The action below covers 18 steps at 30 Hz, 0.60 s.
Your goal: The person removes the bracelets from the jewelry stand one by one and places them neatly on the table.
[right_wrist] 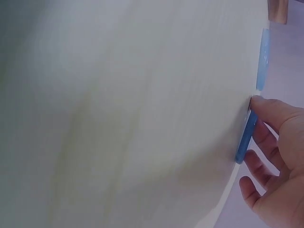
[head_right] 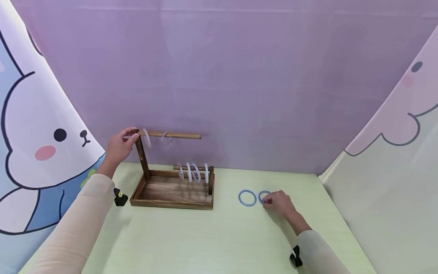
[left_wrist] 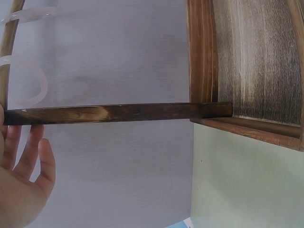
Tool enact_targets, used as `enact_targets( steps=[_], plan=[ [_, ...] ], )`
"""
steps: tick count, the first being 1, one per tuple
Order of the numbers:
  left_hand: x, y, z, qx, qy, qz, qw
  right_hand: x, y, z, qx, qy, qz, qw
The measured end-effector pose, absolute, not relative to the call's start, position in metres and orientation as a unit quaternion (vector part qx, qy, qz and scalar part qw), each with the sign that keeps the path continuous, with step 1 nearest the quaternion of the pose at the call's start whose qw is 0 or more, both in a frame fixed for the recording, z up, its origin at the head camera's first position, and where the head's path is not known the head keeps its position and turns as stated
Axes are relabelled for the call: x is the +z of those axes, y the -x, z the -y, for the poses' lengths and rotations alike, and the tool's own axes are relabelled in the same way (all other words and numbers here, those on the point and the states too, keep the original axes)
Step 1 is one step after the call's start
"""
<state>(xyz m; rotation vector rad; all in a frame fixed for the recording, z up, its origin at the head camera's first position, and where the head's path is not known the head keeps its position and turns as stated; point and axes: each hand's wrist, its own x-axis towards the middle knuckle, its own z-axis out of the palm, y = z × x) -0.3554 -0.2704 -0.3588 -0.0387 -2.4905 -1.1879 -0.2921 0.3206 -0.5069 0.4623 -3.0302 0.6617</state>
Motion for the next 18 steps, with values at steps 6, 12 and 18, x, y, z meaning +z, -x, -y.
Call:
enact_targets(
  steps=[6, 12, 18],
  plan=[
    [-0.3581, 0.3536, 0.2711, -0.422, 0.010, 0.886, 0.190, -0.5077, 0.2908, -0.3223, 0.208, -0.151, 0.966, 0.008],
    [-0.3582, 0.3546, 0.2709, -0.416, 0.007, 0.889, 0.194, -0.5065, 0.2910, -0.3231, 0.214, -0.142, 0.966, 0.004],
    [-0.3591, 0.3562, 0.2697, -0.410, 0.008, 0.889, 0.202, -0.5077, 0.2908, -0.3254, 0.216, -0.127, 0.968, -0.001]
  ],
)
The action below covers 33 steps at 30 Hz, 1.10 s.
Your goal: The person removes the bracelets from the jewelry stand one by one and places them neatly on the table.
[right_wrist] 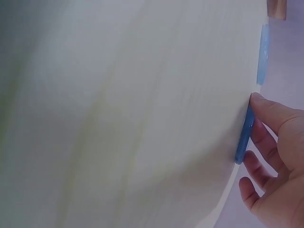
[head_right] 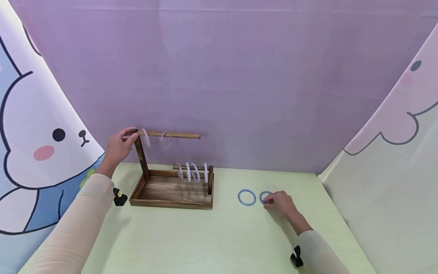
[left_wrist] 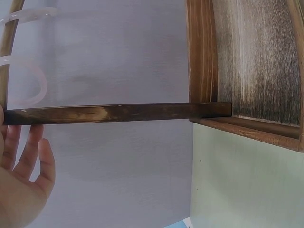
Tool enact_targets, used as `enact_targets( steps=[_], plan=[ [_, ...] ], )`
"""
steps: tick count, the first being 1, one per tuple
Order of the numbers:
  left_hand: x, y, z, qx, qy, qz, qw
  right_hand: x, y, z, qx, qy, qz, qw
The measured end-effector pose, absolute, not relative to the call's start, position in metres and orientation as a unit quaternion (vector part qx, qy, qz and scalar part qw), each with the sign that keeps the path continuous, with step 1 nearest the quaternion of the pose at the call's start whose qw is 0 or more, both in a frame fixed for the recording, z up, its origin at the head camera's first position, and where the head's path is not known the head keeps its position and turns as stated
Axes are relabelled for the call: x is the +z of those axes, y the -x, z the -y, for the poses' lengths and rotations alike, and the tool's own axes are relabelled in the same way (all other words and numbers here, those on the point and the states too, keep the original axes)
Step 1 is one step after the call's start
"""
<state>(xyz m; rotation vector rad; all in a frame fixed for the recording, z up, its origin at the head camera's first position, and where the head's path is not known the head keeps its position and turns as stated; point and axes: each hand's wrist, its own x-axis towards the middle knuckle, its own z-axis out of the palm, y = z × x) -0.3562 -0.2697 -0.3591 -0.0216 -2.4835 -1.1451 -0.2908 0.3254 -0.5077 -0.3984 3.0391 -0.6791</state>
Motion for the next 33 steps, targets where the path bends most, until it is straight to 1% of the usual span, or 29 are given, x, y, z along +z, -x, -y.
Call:
enact_targets(
  steps=[9, 15, 26, 33],
  plan=[
    [-0.356, 0.355, 0.270, -0.413, 0.009, 0.890, 0.194, -0.506, 0.292, -0.326, -0.218, 0.133, -0.967, -0.006],
    [-0.359, 0.356, 0.271, -0.407, 0.017, 0.891, 0.203, -0.500, 0.292, -0.321, -0.239, 0.115, -0.964, -0.015],
    [-0.359, 0.355, 0.269, -0.403, 0.015, 0.893, 0.199, -0.475, 0.299, -0.297, -0.265, 0.140, -0.952, -0.055],
    [-0.359, 0.356, 0.269, -0.410, 0.011, 0.890, 0.198, -0.457, 0.307, -0.270, -0.296, 0.149, -0.938, -0.100]
  ],
)
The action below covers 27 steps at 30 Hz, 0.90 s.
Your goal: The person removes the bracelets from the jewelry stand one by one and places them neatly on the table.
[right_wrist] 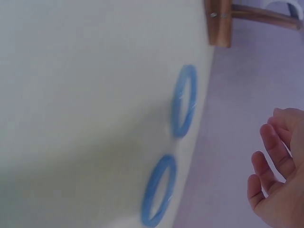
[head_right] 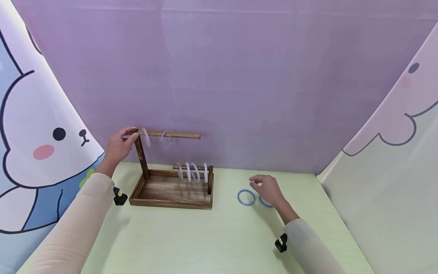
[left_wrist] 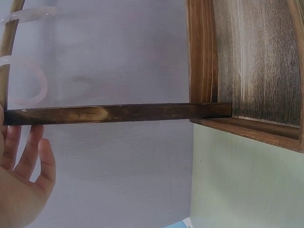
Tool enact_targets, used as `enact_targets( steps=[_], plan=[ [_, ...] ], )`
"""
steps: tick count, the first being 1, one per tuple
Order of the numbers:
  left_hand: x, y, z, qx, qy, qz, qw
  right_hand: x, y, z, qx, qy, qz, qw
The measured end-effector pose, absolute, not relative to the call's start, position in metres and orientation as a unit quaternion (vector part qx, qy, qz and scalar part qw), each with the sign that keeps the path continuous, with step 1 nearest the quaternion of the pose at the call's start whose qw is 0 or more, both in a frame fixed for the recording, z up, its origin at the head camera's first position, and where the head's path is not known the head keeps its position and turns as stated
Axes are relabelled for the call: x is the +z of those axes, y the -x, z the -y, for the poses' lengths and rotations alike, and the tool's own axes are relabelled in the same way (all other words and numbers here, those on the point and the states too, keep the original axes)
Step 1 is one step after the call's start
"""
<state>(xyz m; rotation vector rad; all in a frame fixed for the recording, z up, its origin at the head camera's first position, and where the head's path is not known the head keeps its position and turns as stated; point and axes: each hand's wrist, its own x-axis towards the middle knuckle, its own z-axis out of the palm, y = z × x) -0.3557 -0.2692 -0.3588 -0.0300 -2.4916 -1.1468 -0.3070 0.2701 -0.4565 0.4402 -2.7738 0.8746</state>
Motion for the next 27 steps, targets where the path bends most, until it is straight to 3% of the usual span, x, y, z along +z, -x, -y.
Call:
enact_targets(
  steps=[16, 27],
  plan=[
    [-0.356, 0.352, 0.270, -0.418, 0.000, 0.891, 0.174, -0.417, 0.323, -0.193, 0.385, -0.136, 0.906, 0.110],
    [-0.358, 0.355, 0.271, -0.414, 0.011, 0.890, 0.190, -0.399, 0.331, -0.147, 0.457, -0.134, 0.871, 0.120]
  ],
)
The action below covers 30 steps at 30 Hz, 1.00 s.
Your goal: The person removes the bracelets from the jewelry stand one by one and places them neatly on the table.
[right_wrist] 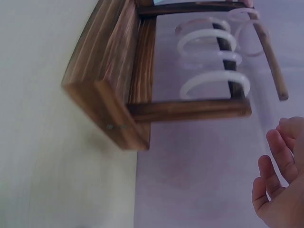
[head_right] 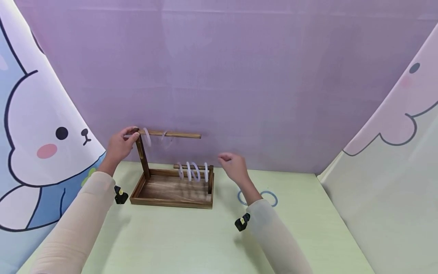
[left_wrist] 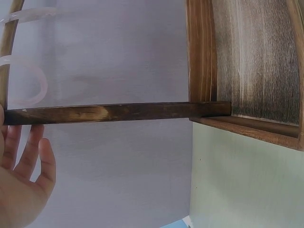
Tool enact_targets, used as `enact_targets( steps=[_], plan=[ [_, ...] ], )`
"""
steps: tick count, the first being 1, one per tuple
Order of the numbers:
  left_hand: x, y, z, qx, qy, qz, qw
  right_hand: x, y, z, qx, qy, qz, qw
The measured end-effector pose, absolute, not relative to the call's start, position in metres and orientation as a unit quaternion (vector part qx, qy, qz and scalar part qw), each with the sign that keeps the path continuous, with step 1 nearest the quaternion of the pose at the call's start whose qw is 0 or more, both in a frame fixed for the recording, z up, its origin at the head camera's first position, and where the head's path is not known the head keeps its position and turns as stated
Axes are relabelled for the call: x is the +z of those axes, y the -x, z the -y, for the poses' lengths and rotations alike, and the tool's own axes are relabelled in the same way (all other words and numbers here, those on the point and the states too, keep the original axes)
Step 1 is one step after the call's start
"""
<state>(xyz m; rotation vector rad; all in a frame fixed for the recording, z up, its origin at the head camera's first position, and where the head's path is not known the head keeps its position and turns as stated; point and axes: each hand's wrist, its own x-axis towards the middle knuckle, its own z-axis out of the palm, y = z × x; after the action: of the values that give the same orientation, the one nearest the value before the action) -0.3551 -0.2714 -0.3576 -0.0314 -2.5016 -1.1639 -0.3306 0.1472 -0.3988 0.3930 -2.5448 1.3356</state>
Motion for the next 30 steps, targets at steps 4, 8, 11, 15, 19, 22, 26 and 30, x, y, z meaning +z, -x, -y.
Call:
enact_targets(
  steps=[4, 8, 11, 15, 19, 22, 26, 30],
  plan=[
    [-0.357, 0.356, 0.271, -0.413, 0.014, 0.890, 0.192, -0.392, 0.332, -0.132, 0.465, -0.143, 0.865, 0.127],
    [-0.355, 0.355, 0.271, -0.411, 0.017, 0.891, 0.191, -0.385, 0.333, -0.117, 0.465, -0.154, 0.862, 0.128],
    [-0.355, 0.354, 0.270, -0.415, 0.015, 0.891, 0.186, -0.380, 0.333, -0.103, 0.463, -0.164, 0.862, 0.130],
    [-0.355, 0.352, 0.271, -0.419, 0.007, 0.890, 0.181, -0.374, 0.335, -0.085, 0.472, -0.177, 0.854, 0.129],
    [-0.355, 0.352, 0.272, -0.416, 0.007, 0.891, 0.183, -0.370, 0.337, -0.068, 0.486, -0.191, 0.845, 0.120],
    [-0.356, 0.353, 0.271, -0.411, 0.010, 0.892, 0.187, -0.366, 0.339, -0.056, 0.490, -0.195, 0.842, 0.110],
    [-0.357, 0.354, 0.271, -0.412, 0.007, 0.892, 0.186, -0.359, 0.343, -0.039, 0.496, -0.197, 0.841, 0.091],
    [-0.357, 0.355, 0.272, -0.414, 0.016, 0.889, 0.196, -0.352, 0.345, -0.025, 0.509, -0.188, 0.836, 0.084]
  ],
)
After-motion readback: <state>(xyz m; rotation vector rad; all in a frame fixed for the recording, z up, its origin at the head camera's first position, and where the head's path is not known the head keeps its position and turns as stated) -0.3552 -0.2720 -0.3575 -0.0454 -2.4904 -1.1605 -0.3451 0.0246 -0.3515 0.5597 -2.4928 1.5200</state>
